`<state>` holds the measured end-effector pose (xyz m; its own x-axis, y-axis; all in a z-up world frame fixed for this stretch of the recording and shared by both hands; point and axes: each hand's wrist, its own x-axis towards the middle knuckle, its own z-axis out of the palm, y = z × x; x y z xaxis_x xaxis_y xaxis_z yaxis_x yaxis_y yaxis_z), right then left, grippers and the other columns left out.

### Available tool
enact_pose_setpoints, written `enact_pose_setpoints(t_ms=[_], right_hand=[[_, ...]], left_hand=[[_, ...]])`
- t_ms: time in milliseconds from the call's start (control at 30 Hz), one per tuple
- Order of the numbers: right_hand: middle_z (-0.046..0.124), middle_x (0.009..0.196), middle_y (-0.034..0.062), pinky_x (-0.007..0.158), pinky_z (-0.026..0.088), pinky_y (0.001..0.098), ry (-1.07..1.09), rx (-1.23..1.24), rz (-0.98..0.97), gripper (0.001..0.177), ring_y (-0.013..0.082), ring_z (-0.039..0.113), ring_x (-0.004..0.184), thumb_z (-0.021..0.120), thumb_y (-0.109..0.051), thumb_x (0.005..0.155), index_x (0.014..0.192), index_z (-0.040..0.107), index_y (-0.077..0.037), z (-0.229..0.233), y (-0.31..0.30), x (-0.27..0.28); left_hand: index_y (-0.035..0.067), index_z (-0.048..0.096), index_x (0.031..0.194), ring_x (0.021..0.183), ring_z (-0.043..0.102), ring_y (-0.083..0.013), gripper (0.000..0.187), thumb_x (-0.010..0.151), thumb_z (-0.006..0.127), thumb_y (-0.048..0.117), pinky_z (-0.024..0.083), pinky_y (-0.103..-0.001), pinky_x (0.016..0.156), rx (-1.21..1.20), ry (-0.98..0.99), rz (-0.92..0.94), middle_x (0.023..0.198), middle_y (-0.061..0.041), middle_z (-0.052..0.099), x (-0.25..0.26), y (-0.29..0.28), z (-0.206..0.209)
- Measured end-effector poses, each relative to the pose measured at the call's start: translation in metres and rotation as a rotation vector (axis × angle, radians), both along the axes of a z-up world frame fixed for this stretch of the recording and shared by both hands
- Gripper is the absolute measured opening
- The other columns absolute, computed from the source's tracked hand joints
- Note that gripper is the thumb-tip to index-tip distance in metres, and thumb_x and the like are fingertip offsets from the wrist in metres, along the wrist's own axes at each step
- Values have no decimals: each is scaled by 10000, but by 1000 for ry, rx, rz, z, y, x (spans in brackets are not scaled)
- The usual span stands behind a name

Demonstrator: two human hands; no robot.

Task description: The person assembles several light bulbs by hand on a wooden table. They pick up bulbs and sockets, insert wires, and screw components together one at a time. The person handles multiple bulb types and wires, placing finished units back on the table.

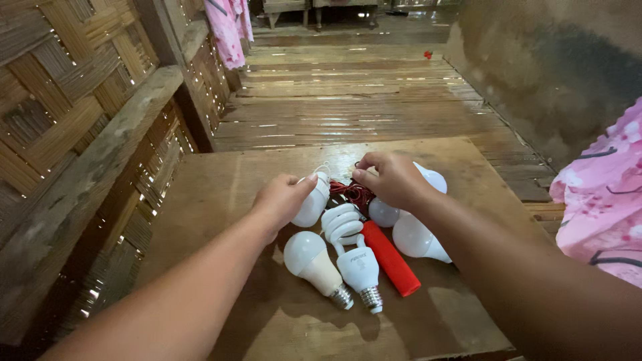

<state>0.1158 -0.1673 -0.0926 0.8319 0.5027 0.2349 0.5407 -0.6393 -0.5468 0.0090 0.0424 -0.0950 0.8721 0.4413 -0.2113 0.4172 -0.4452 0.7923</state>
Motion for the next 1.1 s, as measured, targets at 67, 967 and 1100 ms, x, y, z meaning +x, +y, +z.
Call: enact_pose_setpoints(t_ms=[67, 967, 1100], right_hand=[[760, 1001, 185, 833, 549, 440, -28, 18, 16, 286, 323, 720, 970, 732, -359, 871, 1038, 782, -132, 1, -2, 0], [678, 1252, 115, 928, 527, 409, -59, 162, 48, 315, 270, 662, 1104, 705, -243, 875, 1169, 705, -129, 37, -28, -43], [663, 1277, 117, 955, 507, 423, -20, 61, 43, 310, 263, 633, 1168, 709, -240, 895, 1193, 710, -156, 44, -38, -33]], left_hand=[[72, 583, 1395, 1187, 668, -281, 745, 850, 645, 577, 517, -406, 999, 17, -50, 10, 1314, -163, 680, 0, 0, -2], [68, 535, 1397, 1223, 560, -397, 730, 896, 600, 595, 457, -477, 1004, 320, -373, 149, 1358, -238, 556, -39, 5, -41], [41, 580, 1302, 1199, 588, -379, 682, 901, 609, 592, 479, -466, 992, 294, -323, 265, 1310, -218, 594, -54, -10, -34]])
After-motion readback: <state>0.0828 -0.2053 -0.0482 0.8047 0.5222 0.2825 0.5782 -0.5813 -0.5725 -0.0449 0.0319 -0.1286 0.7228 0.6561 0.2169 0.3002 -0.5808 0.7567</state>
